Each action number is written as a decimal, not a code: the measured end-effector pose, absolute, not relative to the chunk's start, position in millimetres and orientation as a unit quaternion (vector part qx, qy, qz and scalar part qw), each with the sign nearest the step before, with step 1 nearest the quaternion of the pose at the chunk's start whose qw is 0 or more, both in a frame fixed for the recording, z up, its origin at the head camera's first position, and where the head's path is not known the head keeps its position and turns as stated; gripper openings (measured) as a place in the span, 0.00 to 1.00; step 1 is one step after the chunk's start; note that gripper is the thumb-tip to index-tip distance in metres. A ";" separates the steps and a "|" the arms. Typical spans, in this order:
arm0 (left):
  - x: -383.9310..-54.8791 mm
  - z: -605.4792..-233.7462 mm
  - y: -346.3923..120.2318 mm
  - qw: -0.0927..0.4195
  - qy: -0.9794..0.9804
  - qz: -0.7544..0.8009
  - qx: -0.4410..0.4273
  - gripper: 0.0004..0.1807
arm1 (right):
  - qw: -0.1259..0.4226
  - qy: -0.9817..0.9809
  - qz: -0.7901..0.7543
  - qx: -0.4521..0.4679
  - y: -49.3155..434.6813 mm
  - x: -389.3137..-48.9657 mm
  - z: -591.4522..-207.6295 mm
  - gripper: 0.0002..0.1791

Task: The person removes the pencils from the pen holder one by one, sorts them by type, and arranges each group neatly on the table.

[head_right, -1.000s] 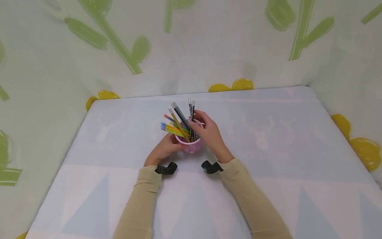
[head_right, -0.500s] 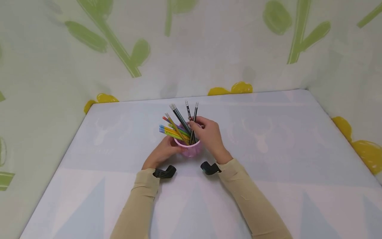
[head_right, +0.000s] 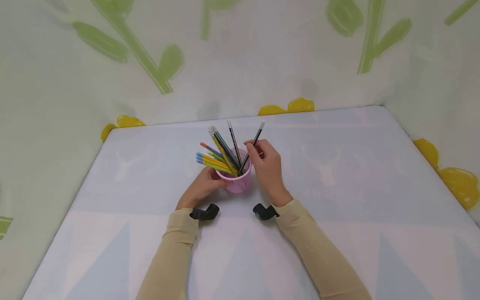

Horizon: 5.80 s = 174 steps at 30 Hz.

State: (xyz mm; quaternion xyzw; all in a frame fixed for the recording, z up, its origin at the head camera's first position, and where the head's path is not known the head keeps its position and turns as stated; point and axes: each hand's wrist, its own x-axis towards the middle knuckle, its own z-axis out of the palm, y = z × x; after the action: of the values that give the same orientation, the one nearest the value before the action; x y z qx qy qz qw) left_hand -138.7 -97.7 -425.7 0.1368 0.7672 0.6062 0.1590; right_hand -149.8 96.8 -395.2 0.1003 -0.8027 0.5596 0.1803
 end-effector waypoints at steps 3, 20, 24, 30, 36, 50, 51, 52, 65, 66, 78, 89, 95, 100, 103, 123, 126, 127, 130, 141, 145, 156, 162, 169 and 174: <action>-134.5 -417.1 -96.7 0.167 0.752 0.622 0.141 0.31 | 0.141 -0.780 0.605 0.073 102.3 -150.2 -397.9 0.19; -132.2 -407.0 -95.9 0.160 0.725 0.651 0.157 0.32 | 0.057 -0.582 0.799 0.138 121.5 -165.5 -400.0 0.17; -133.3 -407.3 -95.2 0.146 0.727 0.648 0.171 0.34 | 0.022 -0.507 0.853 0.119 126.4 -168.7 -402.7 0.16; -139.5 -422.0 -95.1 0.140 0.733 0.643 0.170 0.31 | -0.049 -0.360 0.928 0.080 137.3 -175.5 -405.4 0.15; -132.9 -413.7 -94.7 0.157 0.726 0.654 0.144 0.29 | -0.140 -0.265 0.950 0.092 147.7 -180.7 -416.1 0.18; -133.6 -411.4 -92.9 0.147 0.735 0.644 0.151 0.28 | -0.177 -0.334 0.923 0.070 161.1 -183.7 -427.6 0.23; -133.9 -411.4 -92.3 0.147 0.736 0.644 0.150 0.28 | -0.182 -0.335 0.922 0.070 161.7 -184.4 -427.6 0.23; -134.2 -411.0 -91.6 0.146 0.735 0.645 0.149 0.28 | -0.189 -0.334 0.921 0.071 162.6 -185.4 -427.6 0.24; -142.9 -414.2 -89.7 0.167 0.739 0.640 0.131 0.29 | -0.222 -0.467 0.854 0.059 186.5 -174.6 -425.1 0.25; -144.6 -417.6 -89.6 0.167 0.739 0.639 0.133 0.29 | -0.217 -0.476 0.850 0.063 187.9 -173.7 -425.3 0.25; -139.8 -416.6 -94.2 0.154 0.754 0.623 0.141 0.26 | -0.205 -0.553 0.803 0.079 178.0 -167.4 -423.0 0.29; -133.4 -401.9 -97.2 0.129 0.746 0.638 0.139 0.28 | -0.160 -0.742 0.644 0.097 165.1 -172.9 -419.8 0.31; -140.8 -407.7 -86.7 0.129 0.729 0.658 0.137 0.28 | -0.174 -0.825 0.531 0.090 180.5 -175.4 -414.9 0.34; -145.0 -416.1 -82.4 0.140 0.722 0.664 0.135 0.30 | -0.193 -0.854 0.476 0.081 184.5 -173.2 -411.8 0.36; -146.0 -423.0 -82.6 0.146 0.723 0.664 0.124 0.30 | -0.189 -0.872 0.447 0.068 184.9 -174.3 -416.7 0.37; -134.9 -411.2 -92.0 0.150 0.759 0.623 0.113 0.32 | -0.154 -0.905 0.391 0.063 168.5 -167.6 -417.2 0.31; -134.1 -406.4 -90.3 0.144 0.763 0.618 0.126 0.32 | -0.140 -0.885 0.443 0.019 171.7 -166.6 -418.7 0.26; -134.8 -406.0 -89.6 0.140 0.765 0.615 0.130 0.32 | -0.134 -0.876 0.464 0.003 173.2 -167.1 -419.3 0.25; -136.6 -406.7 -87.9 0.133 0.767 0.613 0.136 0.31 | -0.116 -0.845 0.521 -0.024 177.1 -168.5 -420.8 0.21; -149.4 -437.0 -88.2 0.140 0.758 0.625 0.122 0.28 | -0.137 -0.686 0.713 0.046 185.8 -166.3 -430.1 0.23; -150.1 -432.6 -90.9 0.137 0.756 0.628 0.124 0.29 | -0.140 -0.581 0.795 0.106 181.4 -167.3 -426.3 0.24; -143.1 -408.8 -94.9 0.128 0.749 0.632 0.152 0.29 | -0.145 -0.551 0.798 0.194 158.6 -162.2 -413.3 0.23; -153.5 -434.0 -96.7 0.098 0.767 0.612 0.164 0.26 | -0.168 -0.662 0.712 0.166 152.5 -153.4 -405.6 0.27; -146.0 -417.3 -98.4 0.109 0.771 0.607 0.162 0.25 | -0.171 -0.680 0.691 0.177 143.7 -145.4 -396.7 0.29; -142.3 -407.8 -98.0 0.106 0.759 0.622 0.160 0.27 | -0.171 -0.660 0.706 0.191 141.5 -147.1 -396.9 0.30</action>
State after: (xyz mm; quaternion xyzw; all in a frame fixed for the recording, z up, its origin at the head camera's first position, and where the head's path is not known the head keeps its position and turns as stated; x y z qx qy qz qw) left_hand -142.3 -98.0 -407.8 0.1598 0.7590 0.6222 0.1059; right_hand -147.1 141.5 -396.9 0.1908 -0.6600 0.7062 -0.1712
